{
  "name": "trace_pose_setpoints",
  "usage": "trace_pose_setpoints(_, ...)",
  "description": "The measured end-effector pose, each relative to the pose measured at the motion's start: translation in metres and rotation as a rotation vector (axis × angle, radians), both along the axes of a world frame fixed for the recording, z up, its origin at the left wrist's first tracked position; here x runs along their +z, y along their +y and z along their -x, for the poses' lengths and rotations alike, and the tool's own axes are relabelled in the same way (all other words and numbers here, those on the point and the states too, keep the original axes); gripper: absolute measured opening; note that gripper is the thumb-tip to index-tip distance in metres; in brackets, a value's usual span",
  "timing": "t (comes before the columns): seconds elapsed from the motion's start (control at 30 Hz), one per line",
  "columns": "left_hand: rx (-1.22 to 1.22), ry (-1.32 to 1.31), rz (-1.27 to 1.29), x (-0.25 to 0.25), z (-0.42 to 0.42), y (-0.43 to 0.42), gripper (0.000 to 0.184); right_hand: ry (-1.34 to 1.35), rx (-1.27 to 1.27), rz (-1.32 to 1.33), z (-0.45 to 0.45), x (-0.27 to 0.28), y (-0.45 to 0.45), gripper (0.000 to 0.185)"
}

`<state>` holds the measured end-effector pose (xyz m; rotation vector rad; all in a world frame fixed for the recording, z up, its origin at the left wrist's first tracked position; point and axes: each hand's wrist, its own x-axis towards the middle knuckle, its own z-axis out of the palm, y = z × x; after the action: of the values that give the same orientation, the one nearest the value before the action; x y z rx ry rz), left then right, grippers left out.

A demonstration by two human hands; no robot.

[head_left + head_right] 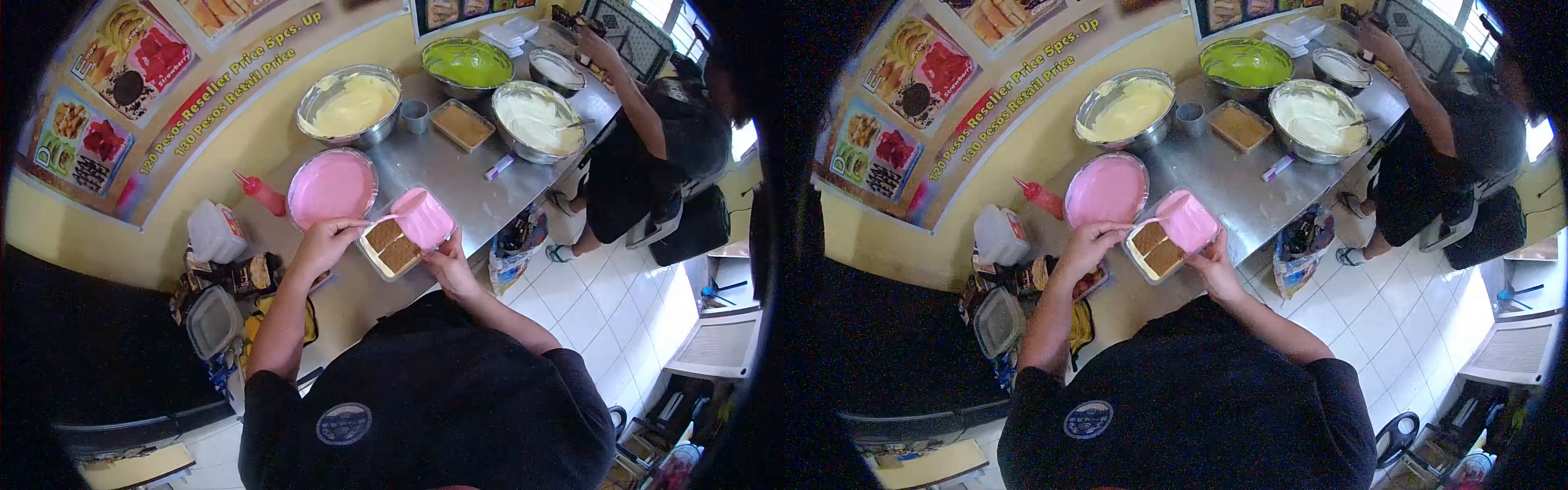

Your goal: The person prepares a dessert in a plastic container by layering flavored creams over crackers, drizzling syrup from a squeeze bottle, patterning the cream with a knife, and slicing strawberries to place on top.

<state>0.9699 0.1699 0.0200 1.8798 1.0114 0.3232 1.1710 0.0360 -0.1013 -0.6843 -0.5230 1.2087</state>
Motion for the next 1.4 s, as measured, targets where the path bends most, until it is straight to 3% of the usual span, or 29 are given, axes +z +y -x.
trace_pose_setpoints(0.23, -0.009, 0.005, -0.04, 0.004, -0.006, -0.008, 0.024, 0.028, 0.028, 0.066, -0.004, 0.009, -0.005, 0.073)
trace_pose_setpoints(0.33, 0.071, 0.078, -0.157, 0.001, -0.009, -0.022, 0.021, 0.084, 0.022, 0.096, -0.006, 0.014, -0.007, 0.078)
trace_pose_setpoints(0.43, -0.062, 0.073, -0.476, 0.012, -0.019, -0.043, 0.02, 0.063, 0.018, 0.049, -0.008, 0.007, -0.006, 0.073)
trace_pose_setpoints(0.6, 0.083, 0.016, -0.465, 0.003, -0.025, -0.035, 0.021, 0.072, 0.009, 0.063, -0.01, 0.01, -0.007, 0.072)
trace_pose_setpoints(0.73, -0.103, -0.038, -0.495, 0.003, -0.025, -0.033, 0.02, 0.054, 0.007, 0.053, -0.01, 0.012, -0.005, 0.072)
trace_pose_setpoints(0.83, 0.1, -0.132, -0.515, -0.003, -0.028, -0.025, 0.019, 0.082, 0.012, 0.088, -0.01, 0.016, -0.004, 0.071)
trace_pose_setpoints(0.93, -0.065, -0.03, -0.507, -0.001, -0.023, -0.026, 0.019, 0.015, 0.011, 0.042, -0.013, 0.005, -0.001, 0.071)
trace_pose_setpoints(1.07, -0.009, 0.035, -0.556, 0.01, -0.025, -0.027, 0.019, 0.03, -0.007, 0.024, -0.011, 0.002, 0.002, 0.071)
trace_pose_setpoints(1.27, -0.071, 0.1, -0.497, 0.014, -0.027, -0.025, 0.02, 0.014, -0.002, 0.063, -0.015, 0.004, 0.006, 0.073)
trace_pose_setpoints(1.37, 0.047, 0.02, -0.469, 0.007, -0.029, -0.018, 0.019, 0.079, 0.032, 0.053, -0.017, 0.003, 0.005, 0.076)
trace_pose_setpoints(1.4, -0.021, 0.008, -0.332, 0.005, -0.028, -0.019, 0.019, 0.067, 0.011, 0.081, -0.017, 0.006, 0.006, 0.076)
